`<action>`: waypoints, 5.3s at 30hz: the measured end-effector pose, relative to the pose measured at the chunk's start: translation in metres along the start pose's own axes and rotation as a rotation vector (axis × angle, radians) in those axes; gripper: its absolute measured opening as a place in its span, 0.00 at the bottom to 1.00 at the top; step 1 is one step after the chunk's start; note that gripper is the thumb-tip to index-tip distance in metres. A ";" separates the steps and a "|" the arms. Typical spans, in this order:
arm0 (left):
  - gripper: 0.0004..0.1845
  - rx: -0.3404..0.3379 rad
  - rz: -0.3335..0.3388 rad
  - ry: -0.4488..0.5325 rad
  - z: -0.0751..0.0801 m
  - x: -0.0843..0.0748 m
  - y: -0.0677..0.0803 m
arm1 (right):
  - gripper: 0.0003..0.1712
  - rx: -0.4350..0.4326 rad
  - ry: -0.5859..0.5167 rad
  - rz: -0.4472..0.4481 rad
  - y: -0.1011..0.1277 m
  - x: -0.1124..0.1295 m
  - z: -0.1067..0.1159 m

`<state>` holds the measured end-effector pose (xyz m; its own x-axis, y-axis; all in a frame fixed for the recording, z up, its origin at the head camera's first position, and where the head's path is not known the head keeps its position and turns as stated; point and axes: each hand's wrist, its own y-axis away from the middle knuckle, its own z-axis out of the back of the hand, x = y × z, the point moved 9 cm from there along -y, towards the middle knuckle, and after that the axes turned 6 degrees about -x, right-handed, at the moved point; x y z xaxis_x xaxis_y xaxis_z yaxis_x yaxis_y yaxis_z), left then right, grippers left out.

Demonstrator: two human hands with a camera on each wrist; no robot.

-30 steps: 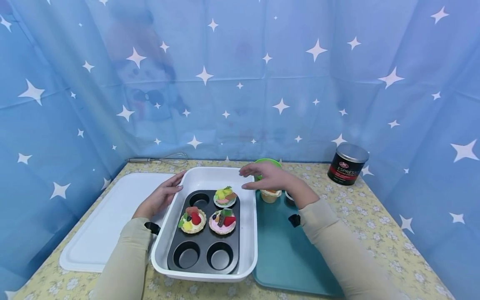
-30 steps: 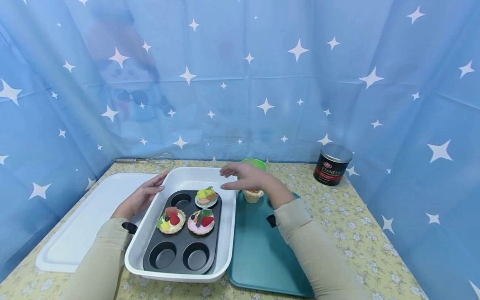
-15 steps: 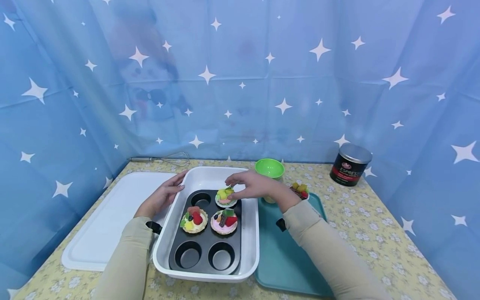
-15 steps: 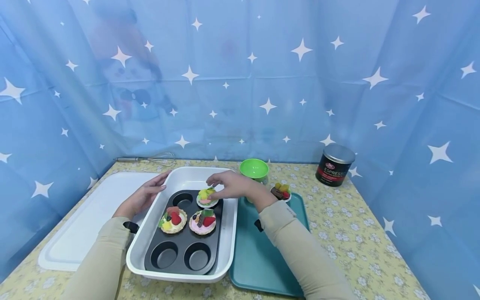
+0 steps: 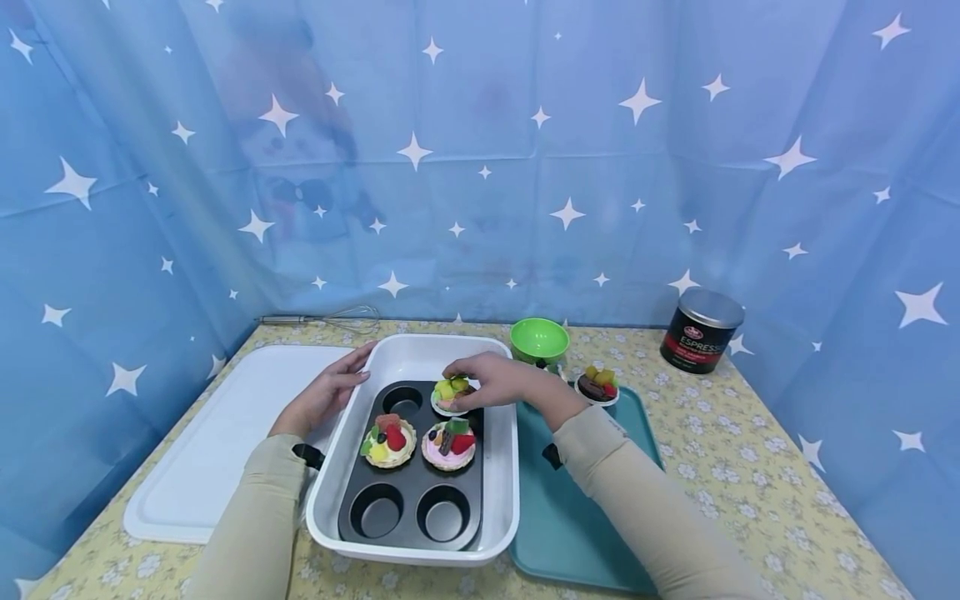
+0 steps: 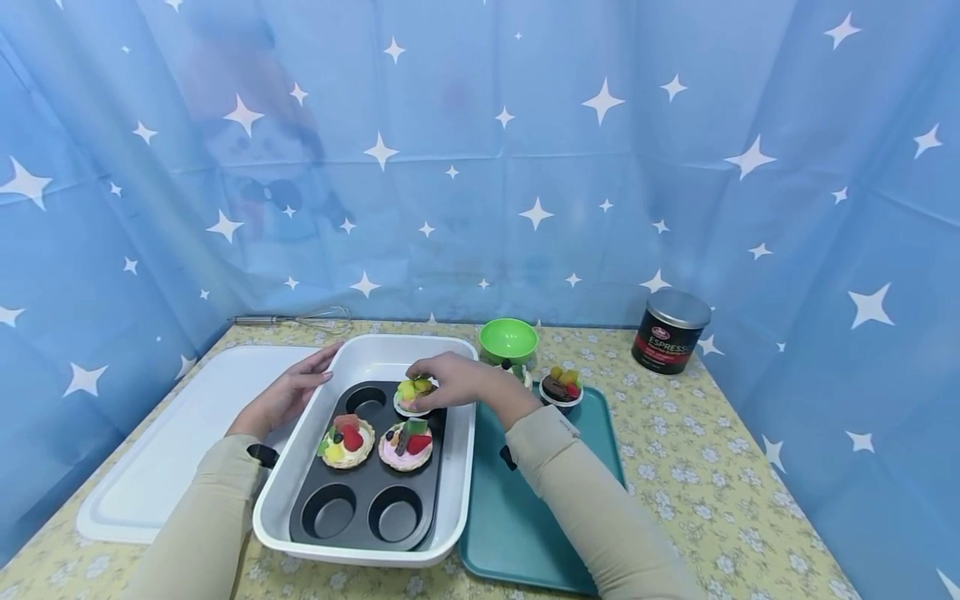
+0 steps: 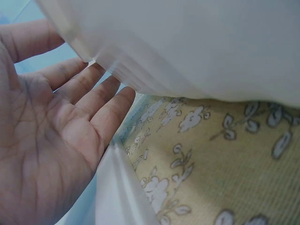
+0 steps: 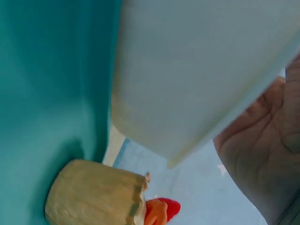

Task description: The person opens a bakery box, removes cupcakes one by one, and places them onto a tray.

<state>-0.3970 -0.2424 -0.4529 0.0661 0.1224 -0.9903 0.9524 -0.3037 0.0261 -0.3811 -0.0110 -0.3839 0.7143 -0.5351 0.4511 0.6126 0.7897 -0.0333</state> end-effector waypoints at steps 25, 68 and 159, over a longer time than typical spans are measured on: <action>0.38 -0.010 0.003 -0.014 0.000 0.000 0.000 | 0.38 -0.013 0.037 -0.047 -0.004 -0.008 -0.017; 0.39 -0.014 0.002 -0.009 0.000 0.001 0.001 | 0.40 -0.225 0.034 0.026 0.008 -0.002 0.014; 0.39 0.002 -0.001 -0.025 -0.001 0.000 0.000 | 0.44 -0.121 0.006 -0.129 0.138 -0.046 0.029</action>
<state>-0.3970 -0.2412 -0.4524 0.0579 0.0985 -0.9935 0.9518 -0.3057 0.0252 -0.3386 0.1314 -0.3835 0.6291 -0.6316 0.4531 0.7352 0.6727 -0.0832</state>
